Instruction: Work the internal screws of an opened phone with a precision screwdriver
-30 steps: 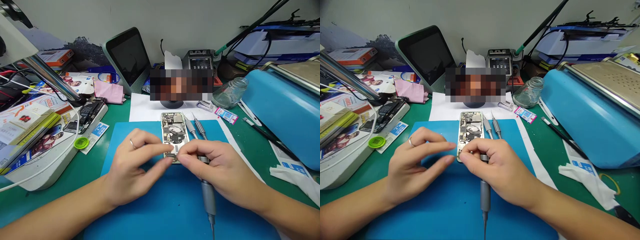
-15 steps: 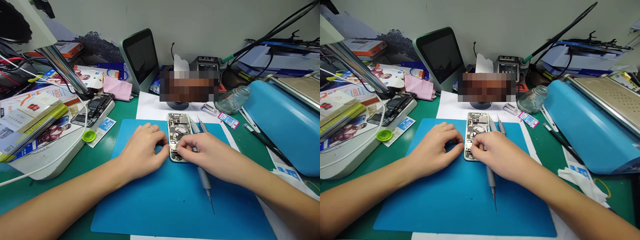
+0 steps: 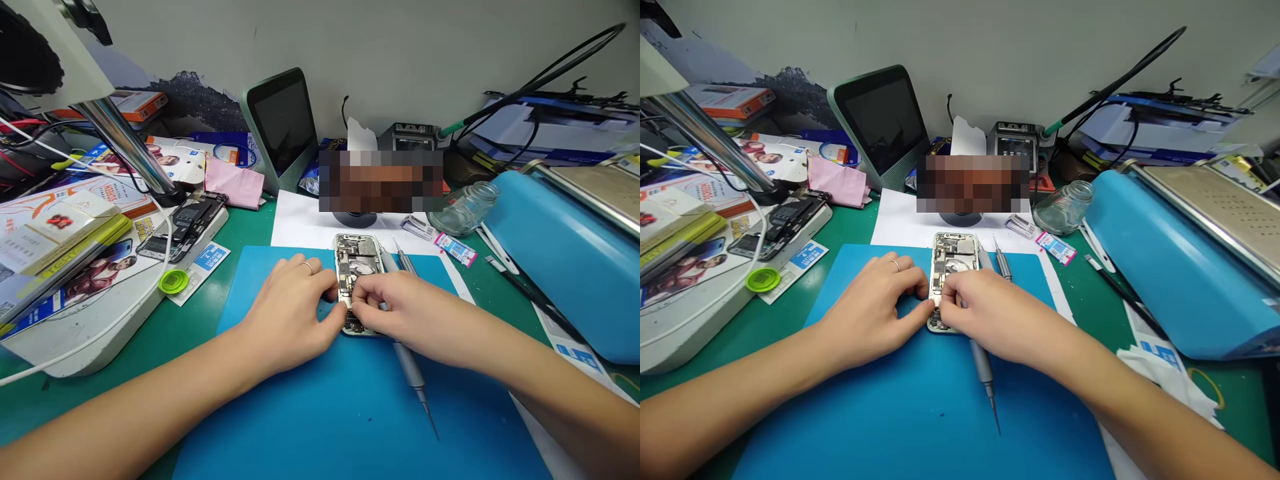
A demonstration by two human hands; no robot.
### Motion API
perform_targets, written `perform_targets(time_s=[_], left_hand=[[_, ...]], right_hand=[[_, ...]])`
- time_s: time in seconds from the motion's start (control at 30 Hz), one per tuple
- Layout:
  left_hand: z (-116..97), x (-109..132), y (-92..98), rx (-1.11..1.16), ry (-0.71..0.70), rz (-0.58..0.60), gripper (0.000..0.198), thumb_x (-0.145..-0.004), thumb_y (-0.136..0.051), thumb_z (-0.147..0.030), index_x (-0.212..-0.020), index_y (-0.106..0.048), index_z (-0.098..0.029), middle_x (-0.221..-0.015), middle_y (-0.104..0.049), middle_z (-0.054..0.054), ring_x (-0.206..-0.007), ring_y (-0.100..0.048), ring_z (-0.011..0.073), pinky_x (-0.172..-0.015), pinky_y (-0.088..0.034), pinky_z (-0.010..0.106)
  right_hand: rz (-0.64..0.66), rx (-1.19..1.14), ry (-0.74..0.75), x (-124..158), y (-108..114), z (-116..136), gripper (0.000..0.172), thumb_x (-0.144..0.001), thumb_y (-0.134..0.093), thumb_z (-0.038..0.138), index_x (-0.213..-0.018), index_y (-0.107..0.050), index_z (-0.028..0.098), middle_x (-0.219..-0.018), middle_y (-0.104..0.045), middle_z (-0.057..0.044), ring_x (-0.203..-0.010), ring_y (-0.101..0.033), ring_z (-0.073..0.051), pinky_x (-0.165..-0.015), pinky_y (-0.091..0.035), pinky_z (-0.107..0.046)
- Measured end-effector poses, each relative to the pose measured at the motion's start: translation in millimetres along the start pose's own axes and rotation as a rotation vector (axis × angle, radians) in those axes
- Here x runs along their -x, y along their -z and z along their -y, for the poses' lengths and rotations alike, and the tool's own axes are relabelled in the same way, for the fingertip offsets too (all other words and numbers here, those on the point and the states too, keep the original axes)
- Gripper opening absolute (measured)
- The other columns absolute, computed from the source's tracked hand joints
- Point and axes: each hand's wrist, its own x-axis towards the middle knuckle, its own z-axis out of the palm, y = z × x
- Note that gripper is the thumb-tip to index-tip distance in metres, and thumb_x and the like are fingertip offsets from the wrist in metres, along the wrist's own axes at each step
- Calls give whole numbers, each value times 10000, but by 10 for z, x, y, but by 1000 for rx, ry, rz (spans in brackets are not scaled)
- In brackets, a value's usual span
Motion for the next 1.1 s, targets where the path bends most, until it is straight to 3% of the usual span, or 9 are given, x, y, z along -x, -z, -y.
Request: perform_targets(time_s=[0.47, 1.1], left_hand=[[-45, -14, -7, -20, 32, 8, 122, -859, -577, -297, -764, -549, -226, -813, -571, 9, -836, -500, 223, -717, -331, 390], [-42, -17, -9, -10, 11, -10, 127, -866, -579, -299, -772, -538, -225, -817, -579, 12, -833, -497, 226, -716, -334, 396]], right_hand=[[-43, 68, 9, 21, -36, 28, 196, -923, -504, 274, -740, -539, 211, -707, -624, 19, -649, -554, -144, -552, -310, -274], [-68, 32, 4, 22, -52, -31, 160, -946, -510, 315, -825, -567, 227, -764, -651, 7, -714, -564, -171, -605, -345, -283]])
